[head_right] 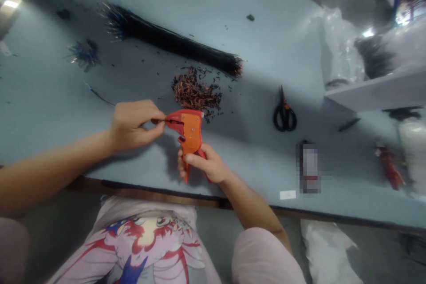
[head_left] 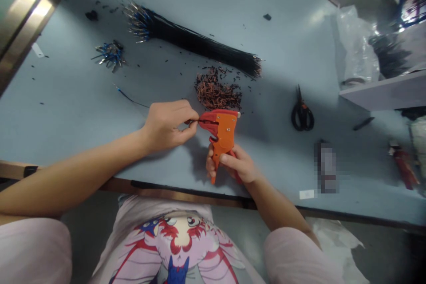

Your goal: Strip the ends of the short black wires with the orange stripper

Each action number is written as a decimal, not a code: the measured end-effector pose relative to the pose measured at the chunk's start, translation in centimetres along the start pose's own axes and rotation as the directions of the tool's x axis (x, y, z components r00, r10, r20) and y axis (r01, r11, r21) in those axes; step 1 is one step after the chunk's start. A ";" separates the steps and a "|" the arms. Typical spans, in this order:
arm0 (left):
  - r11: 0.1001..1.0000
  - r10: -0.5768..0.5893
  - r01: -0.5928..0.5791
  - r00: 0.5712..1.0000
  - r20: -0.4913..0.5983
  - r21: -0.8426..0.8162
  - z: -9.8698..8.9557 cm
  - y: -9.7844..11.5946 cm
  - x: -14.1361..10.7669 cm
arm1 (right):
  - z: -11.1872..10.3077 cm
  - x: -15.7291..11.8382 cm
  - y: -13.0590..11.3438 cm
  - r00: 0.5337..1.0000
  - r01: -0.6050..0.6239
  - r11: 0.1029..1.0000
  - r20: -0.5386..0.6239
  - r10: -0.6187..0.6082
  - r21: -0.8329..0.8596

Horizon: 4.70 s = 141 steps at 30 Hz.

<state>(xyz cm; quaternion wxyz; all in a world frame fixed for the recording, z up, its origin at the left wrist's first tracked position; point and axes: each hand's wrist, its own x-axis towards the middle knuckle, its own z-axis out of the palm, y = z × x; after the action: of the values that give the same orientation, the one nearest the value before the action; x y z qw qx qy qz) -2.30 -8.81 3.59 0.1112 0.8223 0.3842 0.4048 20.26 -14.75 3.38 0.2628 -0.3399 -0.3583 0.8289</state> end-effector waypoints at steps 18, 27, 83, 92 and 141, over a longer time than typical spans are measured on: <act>0.995 0.083 -0.085 0.996 0.032 0.058 -0.2 0.7 0.0 | 0.9 0.1 0.6 0.999 -0.029 0.991 0.043 0.024 0.128; 1.000 -0.026 0.024 0.986 -0.166 -0.012 -1.6 -0.7 1.0 | -0.8 -0.4 -2.3 0.981 0.186 0.923 -0.111 -0.158 0.338; 0.995 0.072 -0.092 0.893 -0.443 -0.024 -1.7 0.6 0.3 | 2.7 0.5 -0.1 0.925 -0.043 -0.269 0.064 -0.375 -0.962; 0.967 0.252 -0.254 0.950 -0.183 0.012 -0.2 3.0 -0.9 | 2.9 -0.2 -0.5 0.743 0.252 0.263 0.013 -0.669 -0.931; 0.957 0.288 -0.289 0.949 -0.132 0.010 -0.3 4.4 -0.5 | 2.7 -2.1 -2.6 0.600 0.400 0.553 -0.247 -0.761 -0.731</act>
<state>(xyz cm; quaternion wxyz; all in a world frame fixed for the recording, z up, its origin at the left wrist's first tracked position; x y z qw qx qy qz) -0.35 -12.21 5.65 0.0292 0.8405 0.2644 0.4720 20.11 -15.70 7.57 0.4991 -0.4769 -0.6093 0.3901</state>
